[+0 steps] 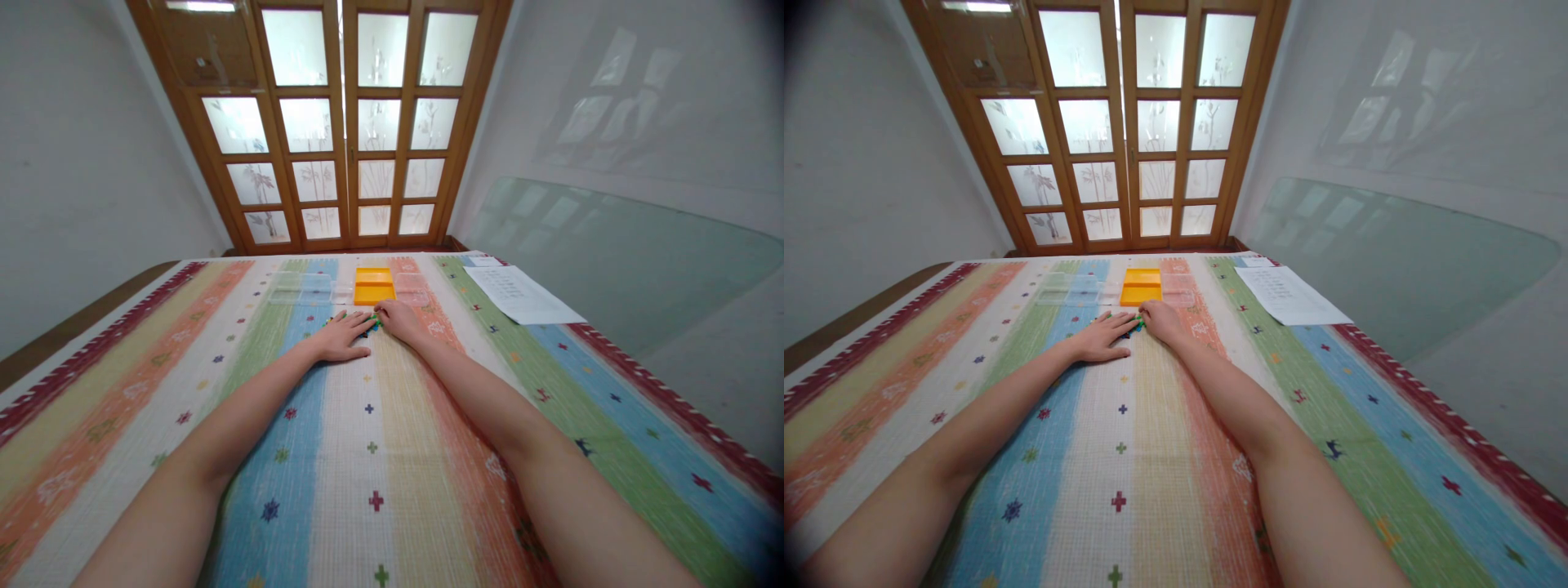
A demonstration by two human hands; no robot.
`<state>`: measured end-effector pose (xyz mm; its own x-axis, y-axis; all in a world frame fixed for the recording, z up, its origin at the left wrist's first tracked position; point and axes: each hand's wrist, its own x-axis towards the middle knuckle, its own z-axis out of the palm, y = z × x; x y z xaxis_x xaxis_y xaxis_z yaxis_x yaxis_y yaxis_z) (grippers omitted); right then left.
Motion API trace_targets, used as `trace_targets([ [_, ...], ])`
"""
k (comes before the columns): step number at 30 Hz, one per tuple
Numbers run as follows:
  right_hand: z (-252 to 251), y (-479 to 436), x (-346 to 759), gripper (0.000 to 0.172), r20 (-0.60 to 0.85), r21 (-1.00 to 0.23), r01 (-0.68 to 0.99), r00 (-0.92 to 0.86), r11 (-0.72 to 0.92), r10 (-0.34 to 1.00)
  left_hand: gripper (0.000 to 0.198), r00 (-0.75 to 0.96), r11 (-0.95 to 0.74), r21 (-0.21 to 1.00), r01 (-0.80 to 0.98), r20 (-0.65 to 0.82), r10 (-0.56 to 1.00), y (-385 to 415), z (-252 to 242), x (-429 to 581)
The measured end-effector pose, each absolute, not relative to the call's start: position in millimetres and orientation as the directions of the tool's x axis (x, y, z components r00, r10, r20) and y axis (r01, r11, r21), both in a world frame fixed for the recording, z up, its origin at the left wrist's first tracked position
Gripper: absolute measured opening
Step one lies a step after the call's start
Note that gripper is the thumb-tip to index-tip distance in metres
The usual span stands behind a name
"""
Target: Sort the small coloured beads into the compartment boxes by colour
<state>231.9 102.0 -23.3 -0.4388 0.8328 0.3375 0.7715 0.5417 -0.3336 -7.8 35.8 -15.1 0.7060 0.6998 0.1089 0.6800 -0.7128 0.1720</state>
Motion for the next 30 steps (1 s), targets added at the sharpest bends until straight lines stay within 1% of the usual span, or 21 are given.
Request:
trace_targets([
  [4,-19,97,231,0.023,0.311,-0.315,0.798,-0.424,0.513,0.85,0.077,0.693,-0.701,0.156,0.696,0.108,0.713,38,-15,-10],
  [7,-14,93,230,0.024,0.287,-0.296,0.798,-0.45,0.525,0.846,0.071,0.655,-0.663,0.152,0.733,0.108,0.748,42,-16,-16],
  [11,-10,91,231,0.025,0.282,-0.279,0.783,-0.487,0.557,0.826,0.066,0.617,-0.637,0.156,0.755,0.163,0.77,48,-16,-24],
  [15,-9,90,232,0.028,0.278,-0.269,0.758,-0.529,0.594,0.802,0.052,0.595,-0.645,0.217,0.733,0.255,0.762,51,-19,-26],
  [19,-10,91,232,0.026,0.272,-0.265,0.755,-0.538,0.599,0.798,0.046,0.518,-0.595,0.282,0.753,0.303,0.8,52,-21,-28],
  [22,-12,93,232,0.025,0.277,-0.267,0.762,-0.525,0.59,0.804,0.04,0.442,-0.532,0.268,0.803,0.332,0.833,52,-17,-30],
  [25,-12,93,232,0.029,0.291,-0.282,0.749,-0.528,0.599,0.798,0.034,0.378,-0.472,0.246,0.847,0.348,0.858,51,-13,-33],
  [30,-9,90,236,0.027,0.318,-0.298,0.644,-0.629,0.705,0.709,0.027,0.342,-0.441,0.237,0.866,0.363,0.867,52,-10,-35],
])
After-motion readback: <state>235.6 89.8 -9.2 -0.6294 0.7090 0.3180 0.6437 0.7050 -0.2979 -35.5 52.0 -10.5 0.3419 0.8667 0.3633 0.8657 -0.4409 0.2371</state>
